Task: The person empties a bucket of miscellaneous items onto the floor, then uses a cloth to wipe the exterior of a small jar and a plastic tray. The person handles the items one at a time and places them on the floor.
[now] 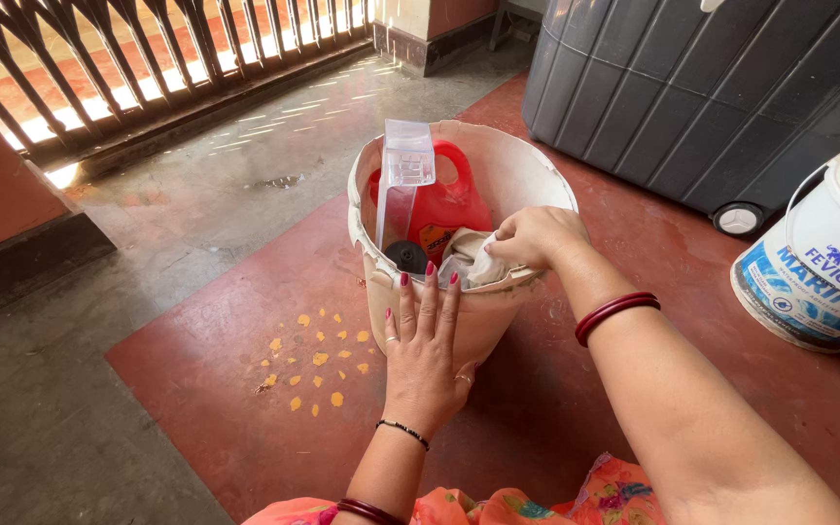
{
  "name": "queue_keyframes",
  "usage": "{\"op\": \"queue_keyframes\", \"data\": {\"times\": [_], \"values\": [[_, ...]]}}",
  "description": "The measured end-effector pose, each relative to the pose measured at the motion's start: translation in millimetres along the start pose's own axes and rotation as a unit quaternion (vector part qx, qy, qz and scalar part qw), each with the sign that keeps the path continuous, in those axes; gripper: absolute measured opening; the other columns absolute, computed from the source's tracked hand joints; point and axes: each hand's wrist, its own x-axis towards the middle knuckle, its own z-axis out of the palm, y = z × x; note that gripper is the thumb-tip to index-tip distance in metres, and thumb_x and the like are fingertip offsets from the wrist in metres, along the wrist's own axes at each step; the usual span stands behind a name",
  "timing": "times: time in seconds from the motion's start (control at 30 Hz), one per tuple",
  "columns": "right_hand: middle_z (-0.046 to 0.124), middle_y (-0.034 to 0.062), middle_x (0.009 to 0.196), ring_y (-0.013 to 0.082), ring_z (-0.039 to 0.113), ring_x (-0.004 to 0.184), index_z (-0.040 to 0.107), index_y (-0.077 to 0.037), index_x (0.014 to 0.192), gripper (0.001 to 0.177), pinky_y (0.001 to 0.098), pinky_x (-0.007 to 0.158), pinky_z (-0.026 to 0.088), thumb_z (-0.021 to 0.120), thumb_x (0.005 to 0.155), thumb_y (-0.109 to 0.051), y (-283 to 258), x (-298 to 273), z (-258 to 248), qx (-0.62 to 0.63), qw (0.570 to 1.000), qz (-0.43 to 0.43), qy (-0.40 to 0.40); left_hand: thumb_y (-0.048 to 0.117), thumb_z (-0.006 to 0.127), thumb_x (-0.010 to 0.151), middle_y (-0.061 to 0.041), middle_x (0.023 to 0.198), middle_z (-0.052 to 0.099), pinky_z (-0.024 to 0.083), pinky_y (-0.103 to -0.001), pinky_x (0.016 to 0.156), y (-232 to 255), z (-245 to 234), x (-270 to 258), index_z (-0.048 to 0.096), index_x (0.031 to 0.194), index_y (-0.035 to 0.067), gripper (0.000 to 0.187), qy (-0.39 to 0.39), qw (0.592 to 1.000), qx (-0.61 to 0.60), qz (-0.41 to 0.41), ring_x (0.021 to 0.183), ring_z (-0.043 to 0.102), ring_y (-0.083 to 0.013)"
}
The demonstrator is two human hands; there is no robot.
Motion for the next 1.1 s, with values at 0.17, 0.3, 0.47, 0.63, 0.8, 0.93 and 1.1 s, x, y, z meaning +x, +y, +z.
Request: {"op": "queue_keyframes", "data": {"times": [0.17,0.3,0.47,0.63,0.8,0.93,1.1], "values": [[0.079,0.0033,0.105,0.0228,0.073,0.102,0.082,-0.032,0.109,0.043,0.0365,0.093,0.055,0.07,0.076,-0.057,2,3,2,-0.002,1.0,-0.009,0.004,0.024,0.088,0.066,-0.01,0.168,0.009,0.018,-0.067,0.117,0,0,0,0.018,0.159,0.018,0.117,0.005,1.0,-0.007,0.001,0.154,0.0,-0.0423],[0.079,0.0034,0.105,0.023,0.073,0.101,0.082,-0.033,0.109,0.042,0.0366,0.092,0.055,0.07,0.076,-0.057,3,4,2,-0.002,1.0,-0.008,0.002,0.023,0.089,0.064,-0.01,0.168,0.009,0.019,-0.066,0.117,0,0,0,0.018,0.159,0.019,0.118,0.013,1.0,-0.013,0.004,0.154,0.001,-0.0421],[0.079,0.0033,0.105,0.0231,0.073,0.101,0.082,-0.033,0.109,0.041,0.0365,0.092,0.055,0.07,0.077,-0.057,3,3,2,-0.001,1.0,-0.007,0.002,0.023,0.089,0.064,-0.01,0.168,0.009,0.019,-0.066,0.117,0,-1,0,0.017,0.159,0.019,0.119,0.013,1.0,-0.009,0.007,0.154,0.001,-0.0421],[0.079,0.0033,0.105,0.023,0.073,0.102,0.082,-0.033,0.109,0.042,0.0363,0.092,0.055,0.07,0.077,-0.057,2,3,2,0.0,1.0,-0.007,0.003,0.023,0.089,0.064,-0.01,0.167,0.009,0.018,-0.065,0.118,1,-1,0,0.017,0.159,0.02,0.119,0.005,1.0,-0.01,0.0,0.154,0.001,-0.0417],[0.079,0.002,0.106,0.0222,0.073,0.103,0.082,-0.033,0.109,0.042,0.0366,0.092,0.055,0.071,0.077,-0.057,0,3,1,-0.008,1.0,0.0,0.001,0.024,0.089,0.065,-0.009,0.168,0.008,0.018,-0.065,0.118,1,-2,0,0.017,0.159,0.021,0.119,0.002,1.0,-0.003,-0.002,0.154,0.001,-0.0412],[0.079,0.0014,0.107,0.0221,0.074,0.103,0.081,-0.034,0.112,0.043,0.0367,0.093,0.055,0.071,0.076,-0.057,3,3,3,0.01,1.0,-0.006,0.008,0.024,0.089,0.065,-0.009,0.167,0.008,0.017,-0.065,0.118,1,-1,0,0.017,0.159,0.021,0.119,0.001,1.0,-0.009,-0.003,0.154,0.0,-0.0412],[0.072,0.0045,0.121,0.0277,0.067,0.113,0.072,-0.033,0.127,0.059,0.0415,0.096,0.052,0.076,0.073,-0.056,13,12,13,0.024,0.997,-0.036,0.066,0.025,0.089,0.065,-0.009,0.167,0.009,0.017,-0.065,0.118,1,-1,0,0.017,0.16,0.021,0.119,-0.002,1.0,-0.006,-0.006,0.154,0.0,-0.0411]]}}
